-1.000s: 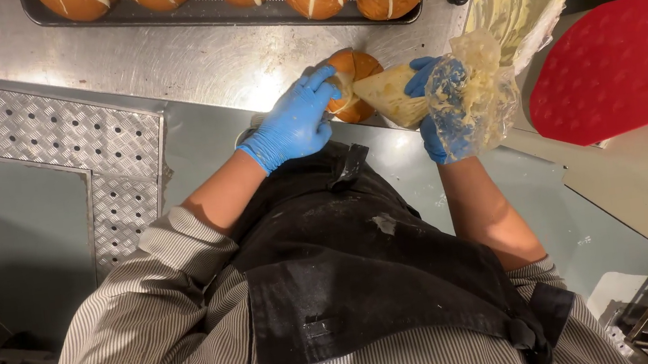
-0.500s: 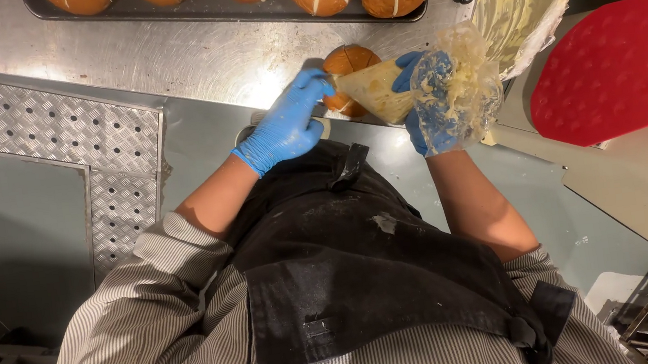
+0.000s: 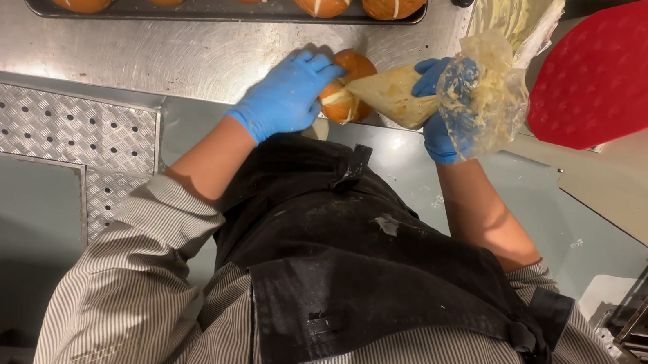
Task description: Piping filling into baked buns using a pastry bag.
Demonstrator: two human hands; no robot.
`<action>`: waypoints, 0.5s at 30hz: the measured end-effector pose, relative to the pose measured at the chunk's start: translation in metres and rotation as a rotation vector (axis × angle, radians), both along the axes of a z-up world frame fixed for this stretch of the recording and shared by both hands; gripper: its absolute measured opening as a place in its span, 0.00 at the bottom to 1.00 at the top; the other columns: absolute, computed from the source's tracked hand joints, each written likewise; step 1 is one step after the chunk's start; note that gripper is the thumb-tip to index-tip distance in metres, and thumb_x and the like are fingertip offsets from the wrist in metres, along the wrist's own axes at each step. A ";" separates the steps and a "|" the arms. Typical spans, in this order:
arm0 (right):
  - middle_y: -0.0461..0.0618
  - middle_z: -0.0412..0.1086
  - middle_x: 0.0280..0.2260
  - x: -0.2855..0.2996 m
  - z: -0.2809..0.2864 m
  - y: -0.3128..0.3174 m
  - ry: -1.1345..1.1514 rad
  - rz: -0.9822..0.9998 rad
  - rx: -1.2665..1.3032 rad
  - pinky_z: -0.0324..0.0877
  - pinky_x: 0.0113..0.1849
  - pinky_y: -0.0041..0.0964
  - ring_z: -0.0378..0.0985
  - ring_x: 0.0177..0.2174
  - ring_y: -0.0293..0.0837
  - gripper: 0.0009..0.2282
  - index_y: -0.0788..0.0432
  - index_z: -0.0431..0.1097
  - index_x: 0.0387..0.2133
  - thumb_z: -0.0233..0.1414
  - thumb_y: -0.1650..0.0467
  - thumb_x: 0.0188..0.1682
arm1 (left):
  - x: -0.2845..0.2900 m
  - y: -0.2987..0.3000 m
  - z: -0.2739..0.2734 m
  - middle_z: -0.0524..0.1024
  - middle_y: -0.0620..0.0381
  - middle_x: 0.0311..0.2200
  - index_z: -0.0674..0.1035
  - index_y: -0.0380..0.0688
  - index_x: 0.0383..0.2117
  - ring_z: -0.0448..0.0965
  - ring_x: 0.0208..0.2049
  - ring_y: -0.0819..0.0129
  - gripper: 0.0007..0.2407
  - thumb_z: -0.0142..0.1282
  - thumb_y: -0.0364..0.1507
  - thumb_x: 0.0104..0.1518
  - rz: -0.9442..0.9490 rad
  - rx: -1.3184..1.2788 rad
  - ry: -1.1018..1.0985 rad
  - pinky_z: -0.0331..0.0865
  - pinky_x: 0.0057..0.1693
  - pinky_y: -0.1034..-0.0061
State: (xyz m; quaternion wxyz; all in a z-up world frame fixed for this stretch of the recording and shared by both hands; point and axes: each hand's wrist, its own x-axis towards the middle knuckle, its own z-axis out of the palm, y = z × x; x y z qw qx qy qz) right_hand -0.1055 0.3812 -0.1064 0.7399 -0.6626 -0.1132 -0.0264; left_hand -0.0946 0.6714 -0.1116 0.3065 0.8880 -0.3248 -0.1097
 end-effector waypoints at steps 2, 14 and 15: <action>0.44 0.66 0.32 -0.001 -0.009 -0.004 0.025 -0.008 -0.018 0.68 0.56 0.44 0.71 0.41 0.42 0.10 0.55 0.65 0.39 0.47 0.61 0.62 | -0.015 -0.002 -0.006 0.67 0.40 0.55 0.69 0.35 0.59 0.66 0.58 0.43 0.29 0.54 0.21 0.44 0.050 -0.055 0.044 0.62 0.66 0.58; 0.44 0.69 0.38 -0.010 -0.047 -0.012 0.365 0.034 -0.055 0.70 0.48 0.35 0.71 0.41 0.37 0.09 0.58 0.68 0.42 0.52 0.64 0.59 | -0.079 -0.042 -0.034 0.62 0.39 0.53 0.64 0.34 0.60 0.65 0.57 0.46 0.27 0.54 0.20 0.49 0.497 -0.475 0.295 0.62 0.65 0.60; 0.45 0.70 0.37 -0.008 -0.053 -0.012 0.460 0.024 0.081 0.71 0.47 0.34 0.71 0.39 0.36 0.10 0.59 0.68 0.43 0.53 0.64 0.59 | -0.079 -0.040 -0.035 0.62 0.42 0.51 0.65 0.35 0.57 0.67 0.54 0.50 0.25 0.52 0.19 0.50 0.512 -0.550 0.340 0.64 0.64 0.63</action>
